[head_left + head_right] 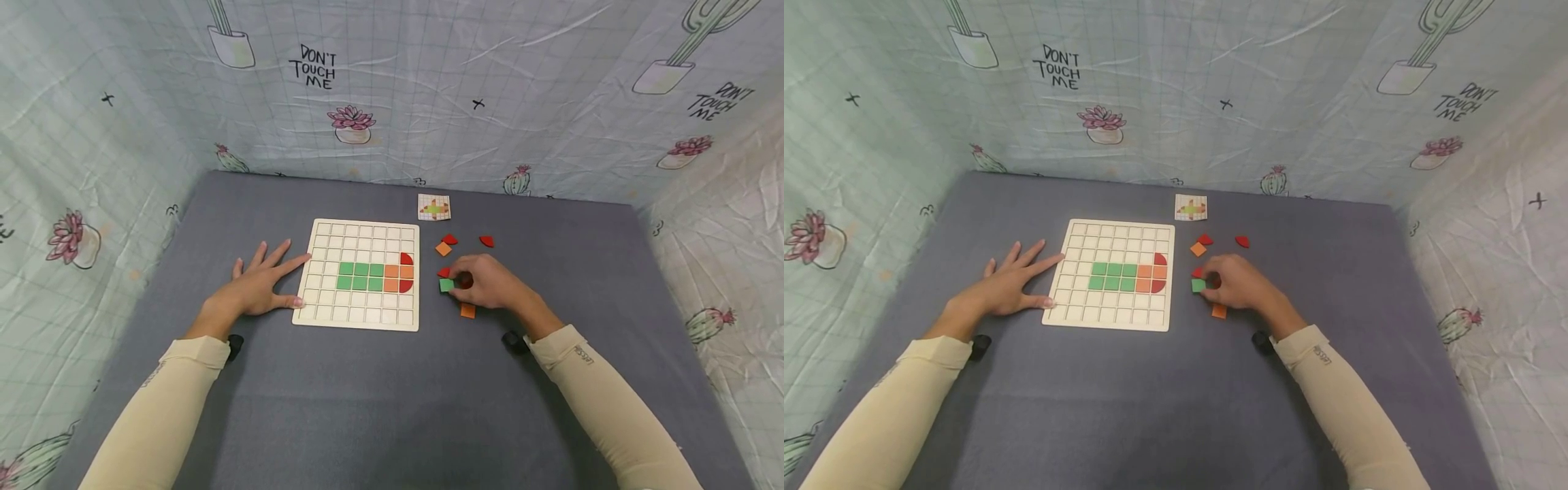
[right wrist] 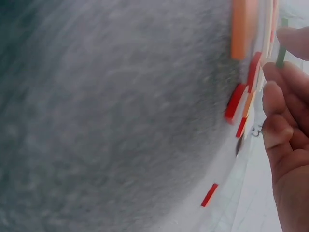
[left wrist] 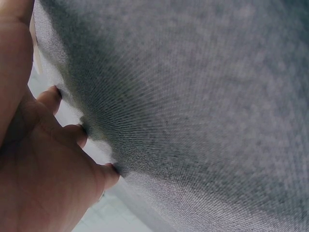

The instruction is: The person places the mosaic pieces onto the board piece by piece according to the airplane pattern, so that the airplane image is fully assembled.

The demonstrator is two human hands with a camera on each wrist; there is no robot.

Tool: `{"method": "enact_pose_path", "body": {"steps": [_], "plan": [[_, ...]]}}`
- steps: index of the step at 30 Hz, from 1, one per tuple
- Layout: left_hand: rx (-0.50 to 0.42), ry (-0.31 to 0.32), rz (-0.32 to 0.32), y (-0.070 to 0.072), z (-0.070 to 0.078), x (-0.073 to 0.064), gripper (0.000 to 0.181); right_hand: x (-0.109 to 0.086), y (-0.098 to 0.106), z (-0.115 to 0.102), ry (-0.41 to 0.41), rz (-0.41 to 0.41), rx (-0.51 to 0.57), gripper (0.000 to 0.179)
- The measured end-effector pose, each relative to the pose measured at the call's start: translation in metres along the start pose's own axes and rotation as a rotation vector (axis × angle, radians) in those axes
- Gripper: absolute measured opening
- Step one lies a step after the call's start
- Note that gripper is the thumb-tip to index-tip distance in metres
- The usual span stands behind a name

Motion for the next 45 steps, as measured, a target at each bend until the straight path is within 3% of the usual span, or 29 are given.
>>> {"method": "enact_pose_path", "body": {"steps": [9,27,35,45], "plan": [[-0.001,-0.002,-0.004,0.000,-0.002,0.000,0.099,0.009,-0.006,-0.019,0.064,-0.001,0.071,0.017],[-0.003,0.000,-0.001,-0.001,-0.002,0.002,0.100,0.029,-0.021,-0.040,0.106,-0.018,0.108,0.012],[-0.009,-0.006,0.005,-0.001,-0.002,0.002,0.099,0.037,-0.025,-0.051,0.170,-0.017,0.108,0.013],[-0.010,0.000,0.001,-0.003,-0.006,0.003,0.100,0.050,-0.035,-0.055,0.127,-0.043,0.127,0.009]]}}
Point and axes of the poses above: each hand's wrist, its own x-axis towards the middle knuckle, its own y-axis out of the back of the hand, z = x × y, the point moved 9 cm from there along x, towards the middle knuckle, and after that the axes turned 13 degrees about x, right-handed, at the moved point
